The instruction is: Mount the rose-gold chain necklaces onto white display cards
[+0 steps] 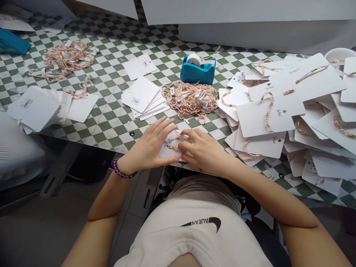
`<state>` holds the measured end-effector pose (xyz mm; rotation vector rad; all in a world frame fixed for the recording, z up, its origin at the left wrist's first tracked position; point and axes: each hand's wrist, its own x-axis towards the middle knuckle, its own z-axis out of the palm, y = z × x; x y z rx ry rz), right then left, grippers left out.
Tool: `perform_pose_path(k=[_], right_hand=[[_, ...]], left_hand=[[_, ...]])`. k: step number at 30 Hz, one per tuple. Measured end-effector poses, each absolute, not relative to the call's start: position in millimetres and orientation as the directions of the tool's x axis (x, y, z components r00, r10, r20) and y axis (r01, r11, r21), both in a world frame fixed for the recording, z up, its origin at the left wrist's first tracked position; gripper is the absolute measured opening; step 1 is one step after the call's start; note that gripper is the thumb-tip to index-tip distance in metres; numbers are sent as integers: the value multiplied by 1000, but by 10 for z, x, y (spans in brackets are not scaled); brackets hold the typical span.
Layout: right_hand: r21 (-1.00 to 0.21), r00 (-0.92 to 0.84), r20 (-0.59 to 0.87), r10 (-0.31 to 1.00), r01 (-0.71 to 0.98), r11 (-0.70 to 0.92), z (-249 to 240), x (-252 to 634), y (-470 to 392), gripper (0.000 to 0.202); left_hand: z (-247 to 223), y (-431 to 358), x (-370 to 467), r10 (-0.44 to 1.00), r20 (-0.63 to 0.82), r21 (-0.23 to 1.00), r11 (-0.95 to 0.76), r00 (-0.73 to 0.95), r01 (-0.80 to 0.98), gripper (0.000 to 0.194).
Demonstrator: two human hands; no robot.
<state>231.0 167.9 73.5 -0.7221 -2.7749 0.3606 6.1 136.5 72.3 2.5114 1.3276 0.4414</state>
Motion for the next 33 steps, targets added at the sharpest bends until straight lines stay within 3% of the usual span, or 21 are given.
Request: perform_pose_path(k=[5, 14, 22, 33], right_hand=[[-300, -848, 207, 487, 419, 857, 680, 2370, 1684, 21], [-243, -827, 335, 451, 387, 890, 581, 2372, 1707, 17], [-258, -804, 353, 478, 408, 876, 592, 2338, 1684, 15], [-257, -814, 359, 457, 384, 887, 597, 2352, 1687, 15]], left_hand=[[643, 1432, 69, 851, 71, 412, -501, 521, 761, 43], [574, 1326, 132, 880, 160, 433, -470, 447, 769, 18], [530, 1305, 147, 881, 188, 456, -469, 434, 756, 23], [530, 1312, 148, 883, 191, 451, -467, 428, 761, 12]])
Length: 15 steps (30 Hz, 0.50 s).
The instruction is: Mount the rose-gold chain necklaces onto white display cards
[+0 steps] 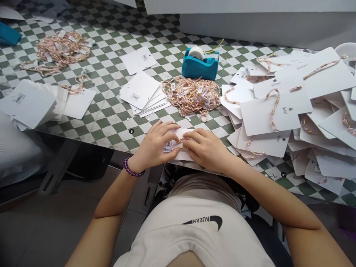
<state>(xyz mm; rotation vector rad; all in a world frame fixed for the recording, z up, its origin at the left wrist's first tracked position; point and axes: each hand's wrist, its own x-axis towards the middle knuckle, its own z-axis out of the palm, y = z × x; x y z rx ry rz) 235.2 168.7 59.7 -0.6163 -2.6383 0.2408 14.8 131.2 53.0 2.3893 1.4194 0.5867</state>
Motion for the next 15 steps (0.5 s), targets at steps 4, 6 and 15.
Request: perform_pose_path(k=[4, 6, 15], right_hand=[[-272, -805, 362, 471, 392, 879, 581, 2349, 1677, 13], [-266, -804, 354, 477, 402, 876, 562, 2347, 1679, 15], [-274, -777, 413, 475, 392, 878, 502, 2356, 1655, 18]], left_hand=[[530, 1314, 151, 883, 201, 454, -467, 424, 758, 10], [536, 1315, 154, 889, 191, 458, -456, 417, 763, 10], [540, 1328, 150, 903, 153, 485, -422, 401, 766, 10]])
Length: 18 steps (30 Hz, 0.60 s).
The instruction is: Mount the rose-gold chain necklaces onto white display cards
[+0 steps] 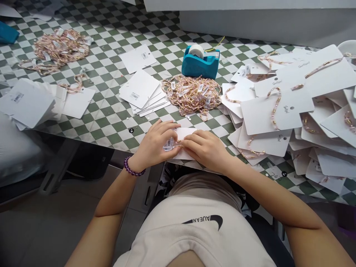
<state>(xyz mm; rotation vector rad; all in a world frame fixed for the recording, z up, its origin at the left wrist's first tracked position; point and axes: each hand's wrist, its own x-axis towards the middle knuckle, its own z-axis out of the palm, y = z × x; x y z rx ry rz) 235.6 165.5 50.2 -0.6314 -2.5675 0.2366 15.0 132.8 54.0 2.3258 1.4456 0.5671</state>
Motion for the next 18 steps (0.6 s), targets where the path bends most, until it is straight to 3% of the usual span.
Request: perform_pose_path(k=[6, 11, 18], right_hand=[[-332, -768, 385, 511, 401, 854, 497, 2348, 1631, 22], [-376, -741, 412, 529, 391, 840, 499, 2316, 1631, 18], [-417, -728, 430, 534, 365, 833, 462, 2341, 1636, 19]], left_hand=[[536, 1328, 113, 882, 161, 497, -460, 443, 736, 33], [554, 1346, 101, 882, 200, 486, -468, 428, 738, 15], [627, 1329, 133, 894, 187, 496, -443, 406, 747, 17]])
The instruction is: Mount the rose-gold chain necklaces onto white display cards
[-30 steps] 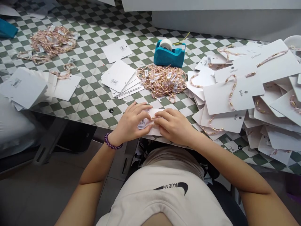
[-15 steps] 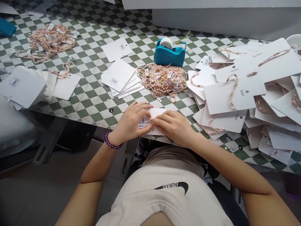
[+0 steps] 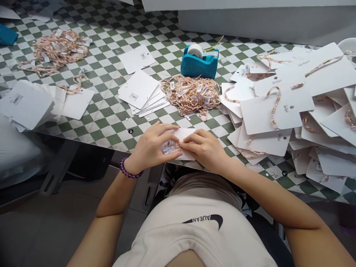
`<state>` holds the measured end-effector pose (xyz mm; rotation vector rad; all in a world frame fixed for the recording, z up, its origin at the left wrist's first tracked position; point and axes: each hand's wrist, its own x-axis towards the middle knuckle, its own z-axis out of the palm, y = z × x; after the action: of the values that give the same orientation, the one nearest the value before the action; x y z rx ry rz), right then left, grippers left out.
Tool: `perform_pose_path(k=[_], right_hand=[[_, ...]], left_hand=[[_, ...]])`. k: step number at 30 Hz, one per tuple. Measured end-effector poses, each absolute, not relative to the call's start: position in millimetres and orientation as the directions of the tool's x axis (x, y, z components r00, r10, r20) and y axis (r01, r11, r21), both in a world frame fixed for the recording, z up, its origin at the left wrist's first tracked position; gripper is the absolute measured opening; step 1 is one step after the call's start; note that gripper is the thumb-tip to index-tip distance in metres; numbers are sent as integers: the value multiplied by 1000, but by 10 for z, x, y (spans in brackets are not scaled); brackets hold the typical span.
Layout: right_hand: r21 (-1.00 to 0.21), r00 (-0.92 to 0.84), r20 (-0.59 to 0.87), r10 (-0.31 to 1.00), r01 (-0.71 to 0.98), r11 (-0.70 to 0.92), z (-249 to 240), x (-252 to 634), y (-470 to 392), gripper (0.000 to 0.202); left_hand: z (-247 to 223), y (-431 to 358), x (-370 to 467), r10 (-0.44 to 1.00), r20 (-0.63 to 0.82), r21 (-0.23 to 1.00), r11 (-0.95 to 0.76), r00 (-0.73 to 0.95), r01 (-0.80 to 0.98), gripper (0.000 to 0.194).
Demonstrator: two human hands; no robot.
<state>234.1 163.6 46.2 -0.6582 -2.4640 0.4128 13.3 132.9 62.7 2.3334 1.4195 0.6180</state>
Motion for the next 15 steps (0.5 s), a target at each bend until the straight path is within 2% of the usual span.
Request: perform_pose_path(k=[4, 9, 15], right_hand=[[-392, -717, 440, 541, 388, 834, 466, 2344, 1630, 19], [-366, -671, 479, 565, 433, 824, 477, 2314, 1605, 16], [-336, -680, 486, 548, 434, 836, 458, 2314, 1592, 17]], left_hand=[[632, 1319, 176, 890, 233, 487, -456, 392, 745, 9], [547, 1302, 200, 878, 319, 491, -476, 358, 729, 9], [503, 1280, 171, 890, 303, 558, -457, 342, 693, 26]])
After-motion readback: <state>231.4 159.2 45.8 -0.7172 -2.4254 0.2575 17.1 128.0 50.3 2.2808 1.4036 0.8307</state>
